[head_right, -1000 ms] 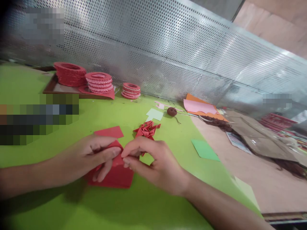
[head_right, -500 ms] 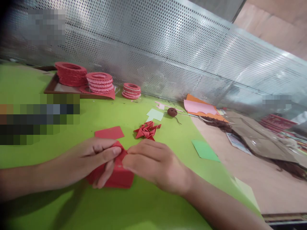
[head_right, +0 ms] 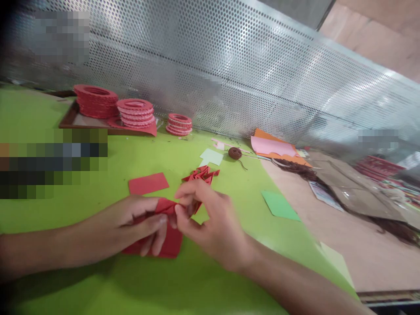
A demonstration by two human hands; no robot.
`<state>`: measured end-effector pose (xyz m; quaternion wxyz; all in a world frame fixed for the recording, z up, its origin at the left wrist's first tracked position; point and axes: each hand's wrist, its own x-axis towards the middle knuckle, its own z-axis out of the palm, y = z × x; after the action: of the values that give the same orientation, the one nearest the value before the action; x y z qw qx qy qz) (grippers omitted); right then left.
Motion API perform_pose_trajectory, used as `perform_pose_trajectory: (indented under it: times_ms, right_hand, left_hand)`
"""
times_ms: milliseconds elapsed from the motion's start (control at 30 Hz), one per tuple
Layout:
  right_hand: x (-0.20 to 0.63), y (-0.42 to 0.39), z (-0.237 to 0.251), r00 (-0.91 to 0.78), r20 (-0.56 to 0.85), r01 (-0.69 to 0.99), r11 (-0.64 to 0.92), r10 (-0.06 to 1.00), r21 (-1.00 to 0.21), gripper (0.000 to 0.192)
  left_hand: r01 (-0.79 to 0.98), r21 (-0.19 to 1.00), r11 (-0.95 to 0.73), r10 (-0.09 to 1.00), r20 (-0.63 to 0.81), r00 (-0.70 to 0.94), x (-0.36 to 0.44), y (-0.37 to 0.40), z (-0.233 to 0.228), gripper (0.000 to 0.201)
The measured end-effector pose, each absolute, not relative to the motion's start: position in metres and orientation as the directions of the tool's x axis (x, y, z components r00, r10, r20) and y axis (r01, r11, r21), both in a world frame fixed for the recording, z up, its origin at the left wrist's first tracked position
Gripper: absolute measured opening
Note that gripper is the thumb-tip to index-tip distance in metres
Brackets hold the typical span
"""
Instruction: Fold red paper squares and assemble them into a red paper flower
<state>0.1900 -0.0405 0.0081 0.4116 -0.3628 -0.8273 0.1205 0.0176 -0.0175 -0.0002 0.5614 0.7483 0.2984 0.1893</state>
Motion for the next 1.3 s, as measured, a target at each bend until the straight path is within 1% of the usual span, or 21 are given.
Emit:
perform_pose_trajectory:
  times_ms: [100,133,167,267,300,333,400,467,533,600,667,733,833,933,1033,1067,1100,1167,1233,1267,1300]
  right_hand:
    - [0.1902,-0.0426,0.0086,-0.461,0.662,0.529,0.782,0.591,-0.329,0.015]
    - [0.1905,-0.0428,0.0088,-0.459,0.674,0.531,0.787,0.579,-0.314,0.014]
    - [0.1907,-0.0427,0.009,-0.443,0.676,0.529,0.781,0.589,-0.333,0.013]
    - [0.1911,-0.0407,0.0096,-0.378,0.623,0.492,0.719,0.685,-0.492,0.009]
    - [0.191,-0.0399,0.0099,-0.372,0.617,0.471,0.713,0.694,-0.518,0.007]
    - [0.1908,-0.0393,0.0101,-0.374,0.629,0.456,0.726,0.681,-0.515,0.006]
    - [0.1905,-0.0388,0.0105,-0.394,0.691,0.447,0.783,0.606,-0.431,0.009]
    - [0.1905,-0.039,0.0105,-0.44,0.747,0.458,0.84,0.498,-0.29,0.011]
    - [0.1914,-0.0394,0.0098,-0.512,0.755,0.46,0.873,0.41,-0.162,0.01]
    - [0.193,-0.0397,0.0081,-0.573,0.743,0.457,0.887,0.346,-0.06,0.005]
    - [0.1947,-0.0399,0.0063,-0.619,0.72,0.474,0.88,0.314,0.023,0.003]
    - [0.1958,-0.0402,0.0051,-0.636,0.712,0.503,0.86,0.298,0.089,0.005]
    - [0.1955,-0.0407,0.0055,-0.63,0.719,0.532,0.838,0.294,0.123,0.007]
    - [0.1945,-0.0403,0.0073,-0.637,0.714,0.524,0.842,0.29,0.126,0.007]
    - [0.1945,-0.0389,0.009,-0.669,0.697,0.456,0.883,0.258,0.111,0.009]
    - [0.1947,-0.0385,0.0094,-0.662,0.696,0.445,0.893,0.277,0.069,0.012]
    - [0.1947,-0.0382,0.0099,-0.639,0.699,0.449,0.894,0.321,0.0,0.017]
    - [0.1945,-0.0378,0.011,-0.571,0.686,0.469,0.865,0.451,-0.177,0.021]
    - [0.1937,-0.0377,0.012,-0.518,0.649,0.474,0.818,0.558,-0.325,0.011]
    - [0.1932,-0.0377,0.0124,-0.507,0.627,0.47,0.799,0.592,-0.374,0.004]
    - [0.1927,-0.0377,0.0126,-0.5,0.607,0.466,0.783,0.618,-0.413,0.003]
  left_hand:
    - [0.221,0.955,-0.197,0.675,-0.032,0.737,0.0177,-0.0171,0.0002,0.024]
    - [0.206,0.959,-0.196,0.682,-0.018,0.731,0.0175,-0.017,0.0004,0.025]
    - [0.185,0.963,-0.197,0.688,0.001,0.726,0.0173,-0.0169,0.0007,0.026]
    - [0.135,0.975,-0.179,0.691,0.027,0.722,0.0169,-0.0162,0.0015,0.026]
    - [0.126,0.977,-0.17,0.695,0.028,0.718,0.0172,-0.0159,0.0017,0.027]
    - [0.122,0.979,-0.161,0.701,0.026,0.713,0.0176,-0.0156,0.0019,0.027]
    - [0.138,0.98,-0.145,0.716,0.008,0.698,0.019,-0.0157,0.0021,0.027]
    - [0.191,0.971,-0.145,0.728,-0.026,0.685,0.0206,-0.0169,0.0019,0.03]
    - [0.26,0.952,-0.164,0.743,-0.054,0.667,0.0215,-0.0186,0.0012,0.034]
    - [0.3,0.932,-0.204,0.763,-0.04,0.645,0.021,-0.0201,0.0006,0.037]
    - [0.267,0.933,-0.242,0.757,0.009,0.654,0.0192,-0.0211,0.0008,0.038]
    - [0.188,0.949,-0.253,0.711,0.051,0.701,0.0168,-0.0218,0.0012,0.036]
    - [0.148,0.962,-0.228,0.649,0.037,0.76,0.0141,-0.0222,0.0,0.032]
    - [0.196,0.949,-0.245,0.642,0.007,0.766,0.0134,-0.0212,-0.0031,0.024]
    - [0.181,0.931,-0.317,0.634,0.066,0.771,0.0143,-0.02,-0.0036,0.021]
    - [0.167,0.925,-0.34,0.625,0.091,0.775,0.0148,-0.0198,-0.003,0.023]
    - [0.152,0.922,-0.357,0.611,0.108,0.784,0.0153,-0.0199,-0.0022,0.025]
    - [0.138,0.923,-0.36,0.585,0.107,0.804,0.0162,-0.0202,-0.001,0.029]
    - [0.14,0.927,-0.349,0.576,0.094,0.812,0.0168,-0.02,-0.0009,0.031]
    - [0.145,0.924,-0.354,0.581,0.096,0.808,0.0169,-0.0195,-0.0012,0.03]
    - [0.153,0.916,-0.372,0.594,0.108,0.797,0.0168,-0.0187,-0.0016,0.03]
